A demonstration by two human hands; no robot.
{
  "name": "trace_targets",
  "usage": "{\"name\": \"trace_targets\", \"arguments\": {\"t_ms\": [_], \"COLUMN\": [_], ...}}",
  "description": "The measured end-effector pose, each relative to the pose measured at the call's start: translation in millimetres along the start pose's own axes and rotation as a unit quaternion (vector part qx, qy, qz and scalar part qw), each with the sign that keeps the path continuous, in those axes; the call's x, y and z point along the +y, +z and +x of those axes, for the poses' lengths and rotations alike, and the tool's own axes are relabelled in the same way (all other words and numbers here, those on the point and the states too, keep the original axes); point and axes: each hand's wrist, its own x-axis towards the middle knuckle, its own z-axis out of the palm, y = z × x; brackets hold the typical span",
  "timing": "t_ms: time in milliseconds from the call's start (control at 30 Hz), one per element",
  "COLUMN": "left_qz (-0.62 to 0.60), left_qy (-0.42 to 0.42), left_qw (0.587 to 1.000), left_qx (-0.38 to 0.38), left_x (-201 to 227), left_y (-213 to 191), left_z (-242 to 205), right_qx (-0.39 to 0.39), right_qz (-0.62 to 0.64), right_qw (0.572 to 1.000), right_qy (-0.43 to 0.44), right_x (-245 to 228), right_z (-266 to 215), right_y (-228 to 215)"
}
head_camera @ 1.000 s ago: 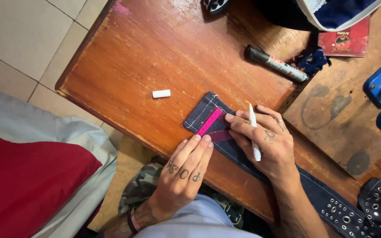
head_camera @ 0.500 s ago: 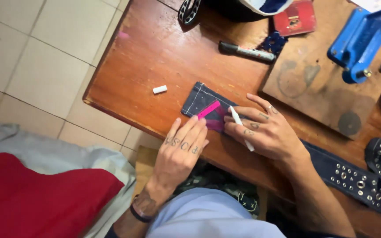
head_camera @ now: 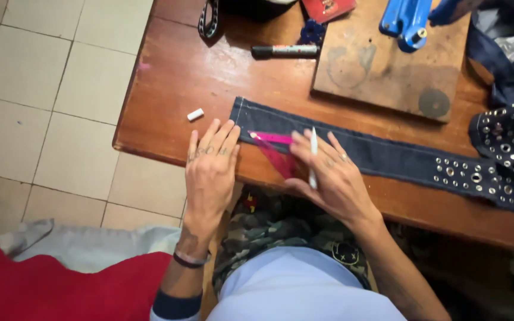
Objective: Marking measurement points on a dark blue strap using a ruler and a white marker.
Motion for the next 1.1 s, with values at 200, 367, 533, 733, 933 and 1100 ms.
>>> {"name": "trace_targets", "arguments": {"t_ms": [200, 367, 533, 733, 933, 1100], "left_qz": [-0.010, -0.010, -0.029, -0.063, -0.089, -0.077], "left_qy": [0.031, 0.031, 0.027, 0.048, 0.087, 0.088], "left_qw": [0.999, 0.999, 0.999, 0.996, 0.991, 0.991], "left_qx": [-0.009, 0.009, 0.004, -0.038, -0.051, -0.064], "left_x": [9.0, 11.4, 10.7, 10.4, 37.5, 33.6], "left_y": [11.3, 3.0, -9.9, 12.5, 37.9, 37.0], "left_z": [-30.5, -33.4, -21.9, -11.1, -1.3, 0.3], "right_qx": [-0.055, 0.022, 0.168, 0.075, 0.082, 0.088], "right_qz": [-0.117, -0.129, -0.195, -0.185, -0.143, -0.239], "right_qw": [0.991, 0.991, 0.965, 0.968, 0.960, 0.947], "right_qy": [-0.017, -0.017, 0.043, 0.152, 0.226, 0.196], "right_x": [-5.6, 1.9, 23.6, 78.0, 123.4, 123.7], "right_z": [-30.8, -79.0, -98.5, -134.3, -168.2, -185.3], "right_y": [9.1, -11.6, -43.1, -85.6, -125.9, -121.1]}}
